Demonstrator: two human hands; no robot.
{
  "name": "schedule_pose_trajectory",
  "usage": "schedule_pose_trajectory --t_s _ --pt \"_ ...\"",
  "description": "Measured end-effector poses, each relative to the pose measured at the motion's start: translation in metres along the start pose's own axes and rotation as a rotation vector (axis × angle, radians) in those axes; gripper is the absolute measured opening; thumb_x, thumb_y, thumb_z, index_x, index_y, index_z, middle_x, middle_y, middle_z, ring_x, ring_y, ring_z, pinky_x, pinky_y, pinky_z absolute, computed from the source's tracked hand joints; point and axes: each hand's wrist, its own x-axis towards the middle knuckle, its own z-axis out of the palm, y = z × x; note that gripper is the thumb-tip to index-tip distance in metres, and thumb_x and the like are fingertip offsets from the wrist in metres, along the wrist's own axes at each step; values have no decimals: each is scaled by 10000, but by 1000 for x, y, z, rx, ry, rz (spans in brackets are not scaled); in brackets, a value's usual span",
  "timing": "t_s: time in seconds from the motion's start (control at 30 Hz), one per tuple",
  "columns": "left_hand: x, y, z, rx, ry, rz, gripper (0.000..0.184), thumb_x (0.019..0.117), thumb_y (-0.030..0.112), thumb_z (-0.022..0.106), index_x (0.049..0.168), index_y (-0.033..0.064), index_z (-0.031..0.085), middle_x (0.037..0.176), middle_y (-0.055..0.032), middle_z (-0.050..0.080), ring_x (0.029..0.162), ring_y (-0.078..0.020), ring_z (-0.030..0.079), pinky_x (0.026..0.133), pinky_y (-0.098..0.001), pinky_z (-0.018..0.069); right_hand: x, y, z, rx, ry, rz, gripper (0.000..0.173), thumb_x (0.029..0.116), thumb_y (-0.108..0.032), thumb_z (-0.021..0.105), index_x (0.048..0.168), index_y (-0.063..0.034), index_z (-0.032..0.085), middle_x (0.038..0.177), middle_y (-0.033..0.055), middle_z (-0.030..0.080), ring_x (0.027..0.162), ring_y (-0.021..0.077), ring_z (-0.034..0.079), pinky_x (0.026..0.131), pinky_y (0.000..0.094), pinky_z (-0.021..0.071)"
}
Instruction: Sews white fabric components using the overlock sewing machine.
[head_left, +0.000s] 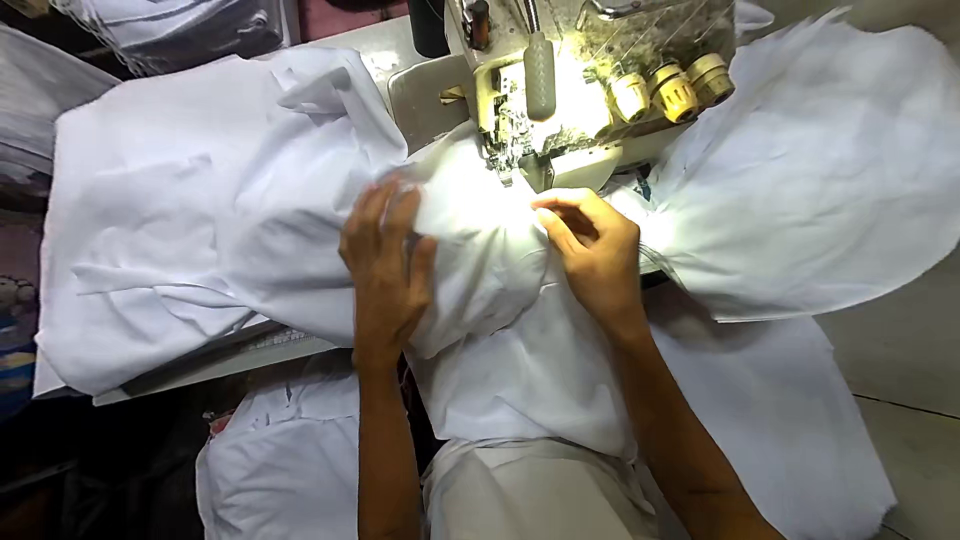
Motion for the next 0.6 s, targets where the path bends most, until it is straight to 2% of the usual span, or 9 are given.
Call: schedule_pose_trajectory --t_s 0.07,0.17,0.2,0.27,0.33,0.4,0.47,0.53,0.6 --pt "-31 -33 -19 105 108 -171 607 1017 445 543 1538 149 448 1625 -122 354 1480 -338 332 1160 -592 296 -23 6 -23 -134 -40 2 237 1037 -263 612 1210 -131 706 1123 9 698 983 86 680 847 291 593" --pt "-70 -76 -38 276 254 -376 734 927 476 667 1519 101 450 1500 -250 432 1364 -457 400 1110 -640 289 -82 12 -63 -345 -225 40 329 1033 -383 578 1118 -104 729 999 54 681 824 135 636 714 322 561" --pt "-76 -83 -41 321 276 -408 708 922 462 673 1482 78 477 1446 -274 468 1323 -480 429 1090 -645 310 -103 11 -72 -392 -363 94 373 1027 -433 568 1138 -111 719 989 57 692 790 157 651 683 353 570" --pt "-80 -94 -47 383 289 -382 524 960 400 663 1327 36 577 1280 -272 555 1200 -471 498 1029 -605 359 -147 10 -75 -451 -606 260 527 967 -510 636 1309 -109 652 1104 127 691 833 276 692 691 485 589" --pt "-76 -103 -58 384 270 -287 319 984 295 665 1129 10 672 1128 -242 644 1096 -440 580 961 -579 434 -186 22 -57 -505 -653 321 705 879 -421 774 1463 -95 553 1214 231 641 915 413 680 716 585 579" --pt "-71 -112 -81 277 241 -213 234 971 200 697 1014 -29 713 1027 -227 674 981 -365 646 867 -498 520 -207 42 -29 -585 -551 206 657 829 -166 800 1431 -38 572 1148 258 631 876 418 684 676 535 593" --pt "-63 -120 -109 165 253 -204 237 963 184 717 1008 -48 703 993 -215 661 890 -258 649 783 -386 552 -196 52 -10 -564 -482 128 502 835 22 701 1330 -7 621 1119 233 651 886 370 704 725 493 608" --pt "-45 -133 -141 158 297 -219 276 984 211 687 1062 -53 671 1058 -208 661 955 -211 650 831 -335 549 -170 55 13 -471 -389 43 404 850 53 636 1251 6 667 1080 221 652 890 342 698 751 463 608" --pt "-3 -144 -168 204 302 -253 362 1032 262 610 1134 -84 642 1119 -221 676 1029 -190 640 913 -318 513 -145 57 49 -395 -337 6 349 871 11 632 1216 27 683 1090 242 657 918 358 699 782 471 604"
